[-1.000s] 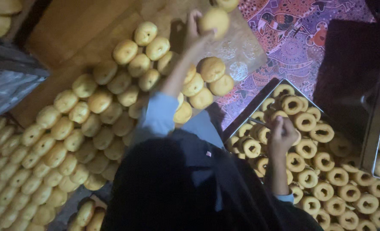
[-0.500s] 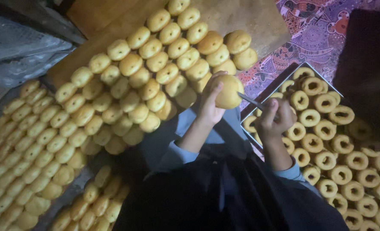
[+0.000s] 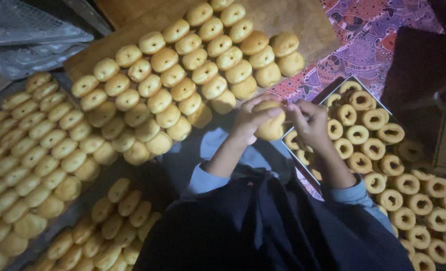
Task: The person repeatedly picks up round doughnuts from a wooden board, uses a small knife to cut a hole in the center, and places the resulting ring-shaped doughnuts into a metal tray. The process is continuous and repetitive throughout the clip.
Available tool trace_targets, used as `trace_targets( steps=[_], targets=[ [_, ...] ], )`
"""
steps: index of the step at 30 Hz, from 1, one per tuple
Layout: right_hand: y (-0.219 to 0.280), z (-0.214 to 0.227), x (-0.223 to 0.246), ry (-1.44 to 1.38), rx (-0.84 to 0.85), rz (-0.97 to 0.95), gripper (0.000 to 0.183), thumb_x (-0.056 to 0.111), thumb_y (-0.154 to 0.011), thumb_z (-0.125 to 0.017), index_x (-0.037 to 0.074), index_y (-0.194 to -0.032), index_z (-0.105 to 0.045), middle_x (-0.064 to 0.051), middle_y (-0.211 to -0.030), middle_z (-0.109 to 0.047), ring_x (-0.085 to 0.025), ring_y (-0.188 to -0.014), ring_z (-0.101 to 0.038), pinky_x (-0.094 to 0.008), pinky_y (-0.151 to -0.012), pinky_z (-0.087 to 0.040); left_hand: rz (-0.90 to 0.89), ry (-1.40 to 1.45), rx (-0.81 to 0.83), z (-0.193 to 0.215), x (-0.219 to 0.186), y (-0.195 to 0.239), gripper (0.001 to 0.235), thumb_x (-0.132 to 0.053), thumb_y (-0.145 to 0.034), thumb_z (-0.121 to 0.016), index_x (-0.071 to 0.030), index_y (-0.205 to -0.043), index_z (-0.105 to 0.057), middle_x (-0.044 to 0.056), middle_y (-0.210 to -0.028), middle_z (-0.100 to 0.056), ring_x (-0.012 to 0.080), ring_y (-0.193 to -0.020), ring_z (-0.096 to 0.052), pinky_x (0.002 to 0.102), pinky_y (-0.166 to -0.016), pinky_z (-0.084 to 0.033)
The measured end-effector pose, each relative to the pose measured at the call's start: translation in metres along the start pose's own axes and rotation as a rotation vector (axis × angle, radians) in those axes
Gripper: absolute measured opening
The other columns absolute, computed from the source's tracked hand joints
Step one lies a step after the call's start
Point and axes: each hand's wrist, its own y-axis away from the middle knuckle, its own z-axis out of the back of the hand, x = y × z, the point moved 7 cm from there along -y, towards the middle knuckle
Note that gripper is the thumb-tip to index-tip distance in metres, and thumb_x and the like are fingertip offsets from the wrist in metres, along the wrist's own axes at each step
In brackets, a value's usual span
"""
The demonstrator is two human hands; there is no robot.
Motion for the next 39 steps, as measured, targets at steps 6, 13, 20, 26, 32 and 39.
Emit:
trace_targets(
  steps=[6,13,20,26,32,39],
  targets=[
    [0.002,0.009,0.002,0.372,-0.175,0.343,0.028,0.006,-0.095,-0.070,0.002,-0.069,-0.064,-0.013,-0.058,-0.059,-0.022,-0.050,-0.059,-0.035,-0.050,-0.045,-0.015,0.182,-0.196,-0.003,0.042,-0.005,0.035,-0.009,-0.087,-0.079,0.003,-0.118,-0.068,0.012,-0.113,-0.073,0.0184,-0.102,-0.070,0.033,-0.094,-0.057],
    [-0.010,0.015,-0.056,0.232,-0.318,0.218,0.026,0.007,-0.100,-0.066,0.003,-0.074,-0.067,-0.012,-0.061,-0.061,-0.023,-0.050,-0.058,-0.036,-0.050,-0.045,-0.027,0.097,-0.199,0.010,0.071,-0.049,0.031,-0.006,-0.087,-0.079,0.003,-0.114,-0.068,0.010,-0.108,-0.072,0.0187,-0.099,-0.070,0.035,-0.091,-0.057],
    [-0.008,0.035,-0.100,0.073,-0.139,0.032,0.026,0.017,-0.100,-0.069,0.002,-0.078,-0.068,-0.013,-0.065,-0.062,-0.021,-0.053,-0.059,-0.036,-0.050,-0.046,0.111,0.123,-0.212,0.002,0.108,-0.072,0.031,-0.011,-0.088,-0.074,0.005,-0.114,-0.071,0.012,-0.109,-0.074,0.0207,-0.100,-0.071,0.036,-0.092,-0.058],
    [-0.010,0.062,-0.092,0.446,-0.402,0.302,0.027,0.012,-0.094,-0.072,0.007,-0.070,-0.060,-0.012,-0.058,-0.057,-0.028,-0.047,-0.058,-0.041,-0.047,-0.046,0.139,0.214,-0.259,-0.017,0.140,-0.094,0.031,-0.012,-0.093,-0.073,0.006,-0.117,-0.066,0.014,-0.111,-0.069,0.0229,-0.101,-0.069,0.039,-0.091,-0.057],
    [-0.035,0.061,-0.107,0.571,-0.441,0.214,0.029,0.014,-0.091,-0.074,0.006,-0.067,-0.057,-0.013,-0.055,-0.057,-0.030,-0.045,-0.058,-0.043,-0.045,-0.046,-0.013,-0.419,0.173,-0.044,0.085,-0.126,0.060,-0.019,-0.080,-0.085,0.000,-0.131,-0.059,0.014,-0.125,-0.064,0.0250,-0.118,-0.061,0.039,-0.104,-0.050],
    [-0.051,0.119,-0.137,0.312,-0.565,-0.089,0.022,0.011,-0.102,-0.067,0.000,-0.083,-0.069,-0.008,-0.064,-0.061,-0.018,-0.051,-0.052,-0.033,-0.050,-0.040,-0.231,-1.493,0.443,-0.029,0.025,-0.216,0.082,-0.030,-0.060,-0.094,-0.016,-0.133,-0.057,0.022,-0.134,-0.055,0.0427,-0.124,-0.055,0.047,-0.102,-0.047]
  ],
)
